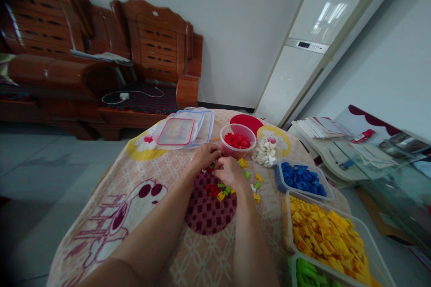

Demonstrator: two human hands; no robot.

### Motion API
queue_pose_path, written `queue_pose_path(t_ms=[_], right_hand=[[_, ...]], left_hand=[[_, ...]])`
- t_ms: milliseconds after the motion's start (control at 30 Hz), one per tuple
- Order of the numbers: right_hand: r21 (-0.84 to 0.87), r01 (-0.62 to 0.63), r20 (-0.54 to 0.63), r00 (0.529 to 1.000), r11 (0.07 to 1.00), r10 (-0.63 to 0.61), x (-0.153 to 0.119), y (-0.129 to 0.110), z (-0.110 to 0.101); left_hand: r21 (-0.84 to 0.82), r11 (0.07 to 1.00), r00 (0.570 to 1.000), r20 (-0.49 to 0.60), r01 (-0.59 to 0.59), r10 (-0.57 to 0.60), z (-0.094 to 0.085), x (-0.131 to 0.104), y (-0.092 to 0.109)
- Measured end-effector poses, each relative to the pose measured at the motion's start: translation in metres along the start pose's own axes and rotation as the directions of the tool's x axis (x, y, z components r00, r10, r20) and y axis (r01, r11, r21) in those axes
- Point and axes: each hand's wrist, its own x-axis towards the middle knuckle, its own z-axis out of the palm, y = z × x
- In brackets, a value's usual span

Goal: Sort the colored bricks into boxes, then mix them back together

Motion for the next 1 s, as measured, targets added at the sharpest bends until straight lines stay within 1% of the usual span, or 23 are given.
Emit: queue_pose_path(t_ms=[67, 133, 267, 367, 500, 600, 700, 833, 933, 1000], right_hand=[[0.117, -0.064, -0.013, 0.998, 0.991, 0.066, -0.003, -0.001, -0.004], [0.17, -0.093, -0.031, 0.995, 0.981, 0.099, -0.005, -0.001, -0.008], [0.226, -0.076, -0.059, 0.994, 0.971, 0.092, -0.006, 0.003, -0.013], [0.273, -0.091, -0.091, 0.989, 0.958, 0.12, -0.005, 0.006, -0.015], [0.331, -0.09, -0.163, 0.975, 0.939, 0.151, -0.005, 0.008, -0.02], [0.436, -0.042, -0.238, 0.958, 0.899, 0.16, -0.005, 0.01, -0.023], [0.56, 0.07, -0.357, 0.92, 0.825, 0.164, -0.002, 0.013, -0.024], [0.668, 0.229, -0.515, 0.829, 0.708, 0.217, 0.003, 0.014, -0.026], [0.69, 0.311, -0.58, 0.777, 0.653, 0.243, 0.006, 0.014, -0.027], [0.691, 0.334, -0.601, 0.759, 0.641, 0.252, 0.006, 0.013, -0.028]], left_hand=[[-0.003, 1.0, 1.0, 0.002, -0.014, 0.014, 0.0, 0.0, 0.0], [-0.023, 1.0, 1.0, 0.011, -0.018, 0.018, 0.001, 0.0, -0.001], [-0.045, 0.999, 1.0, 0.015, -0.015, 0.016, 0.002, 0.0, -0.002], [-0.061, 0.998, 1.0, 0.024, -0.009, 0.011, 0.001, -0.001, -0.002], [-0.003, 1.0, 1.0, 0.017, -0.008, 0.008, -0.001, -0.002, 0.002], [0.02, 1.0, 1.0, 0.007, 0.0, 0.0, -0.002, -0.002, 0.004], [-0.032, 0.999, 0.999, 0.037, 0.011, -0.01, -0.001, -0.002, 0.003], [-0.078, 0.997, 0.998, 0.055, 0.015, -0.011, 0.001, -0.002, 0.0], [-0.084, 0.996, 0.999, 0.052, 0.02, -0.016, 0.002, -0.001, -0.001], [-0.084, 0.996, 0.999, 0.051, 0.023, -0.019, 0.002, -0.001, 0.0]])
